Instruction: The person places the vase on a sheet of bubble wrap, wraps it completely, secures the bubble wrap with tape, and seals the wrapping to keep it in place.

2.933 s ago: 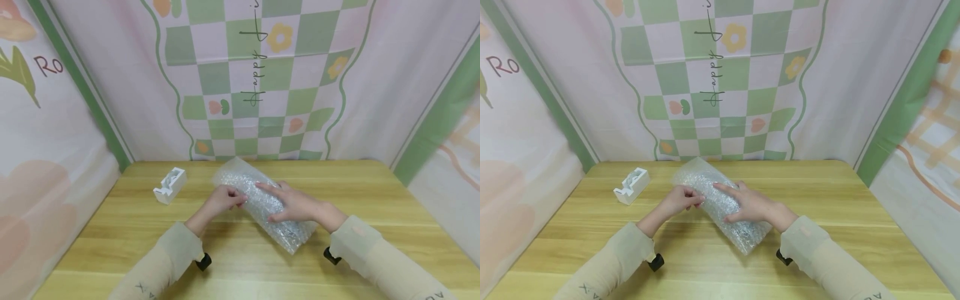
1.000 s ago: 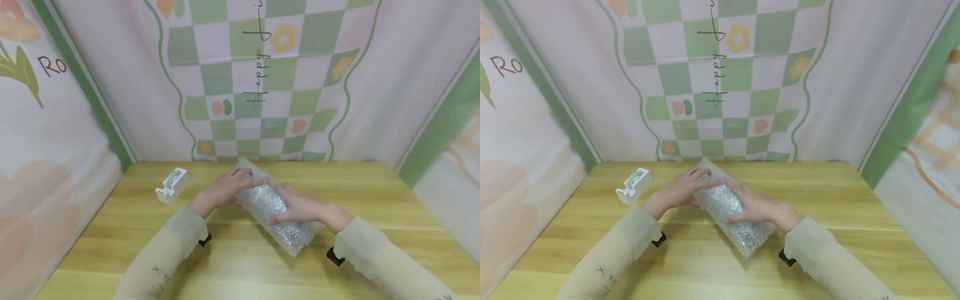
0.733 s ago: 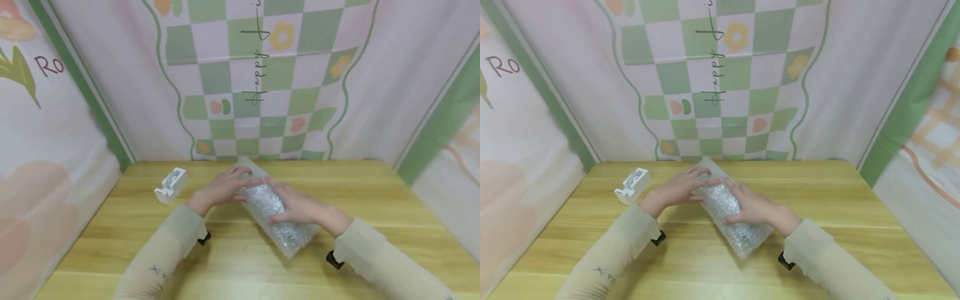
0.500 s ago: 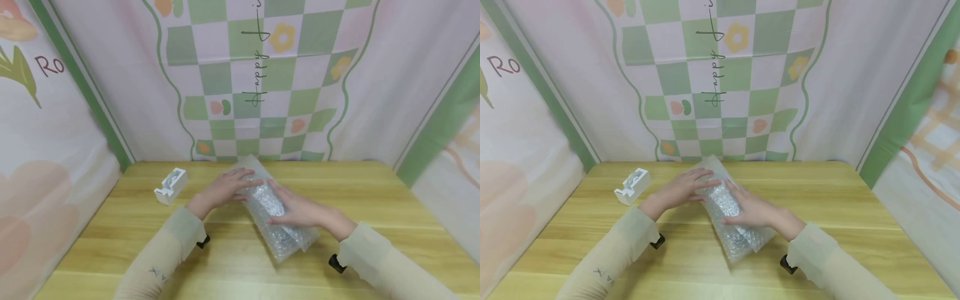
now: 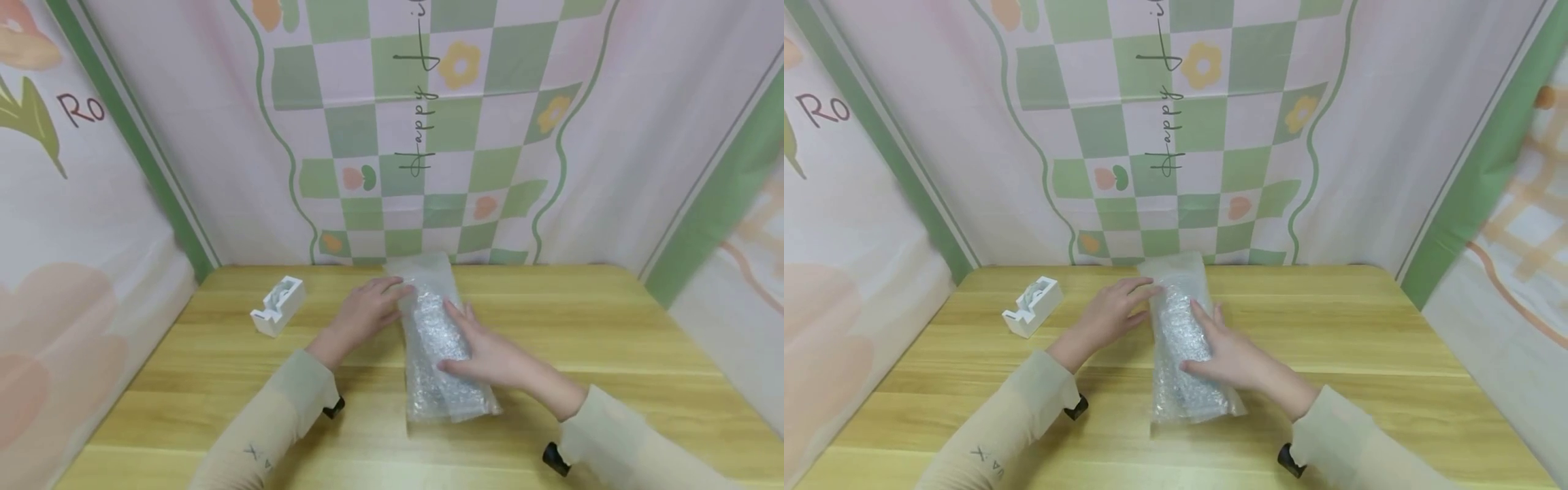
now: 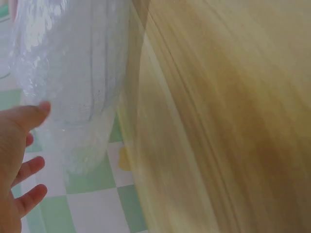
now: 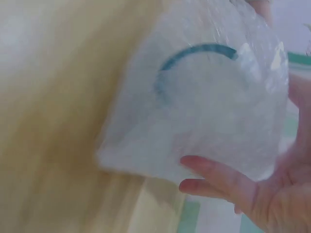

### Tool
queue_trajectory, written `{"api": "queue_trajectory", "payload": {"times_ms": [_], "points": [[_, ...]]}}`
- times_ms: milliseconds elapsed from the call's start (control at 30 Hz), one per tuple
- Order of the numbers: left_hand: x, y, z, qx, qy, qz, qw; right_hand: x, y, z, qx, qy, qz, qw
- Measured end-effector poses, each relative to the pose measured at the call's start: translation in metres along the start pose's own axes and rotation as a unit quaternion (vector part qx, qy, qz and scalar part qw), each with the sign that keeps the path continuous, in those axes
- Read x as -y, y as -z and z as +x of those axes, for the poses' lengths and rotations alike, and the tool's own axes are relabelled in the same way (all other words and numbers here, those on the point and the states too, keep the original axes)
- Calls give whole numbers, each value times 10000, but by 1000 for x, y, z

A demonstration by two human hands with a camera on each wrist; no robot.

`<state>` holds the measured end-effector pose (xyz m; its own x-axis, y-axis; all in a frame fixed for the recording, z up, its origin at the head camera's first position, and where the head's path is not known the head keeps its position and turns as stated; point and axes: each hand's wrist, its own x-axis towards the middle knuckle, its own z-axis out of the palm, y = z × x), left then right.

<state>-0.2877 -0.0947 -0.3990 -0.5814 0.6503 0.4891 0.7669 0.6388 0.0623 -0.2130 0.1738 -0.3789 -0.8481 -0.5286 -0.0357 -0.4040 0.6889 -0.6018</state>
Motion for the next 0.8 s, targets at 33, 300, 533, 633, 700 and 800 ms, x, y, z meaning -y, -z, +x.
{"api": "queue_trajectory", "payload": {"times_ms": [33,300,533,633,700,800], "points": [[0,0,-1,-41,47,-1,10000,2,-3,0,-66,-106,32,9999],[4,3,-15,237,473,-98,9986,9,-11,-4,-391,-289,-190,9986],[8,13,-31,560,916,-208,9940,4,-9,-10,-415,-405,-305,9979],[11,20,-37,619,1137,-243,9913,0,-6,-13,-421,-387,-325,9978],[13,26,-40,612,1301,-188,9894,-4,-2,-15,-476,-357,-365,9976],[17,35,-44,593,1587,136,9854,-14,7,-16,-663,-136,-577,9960]]}}
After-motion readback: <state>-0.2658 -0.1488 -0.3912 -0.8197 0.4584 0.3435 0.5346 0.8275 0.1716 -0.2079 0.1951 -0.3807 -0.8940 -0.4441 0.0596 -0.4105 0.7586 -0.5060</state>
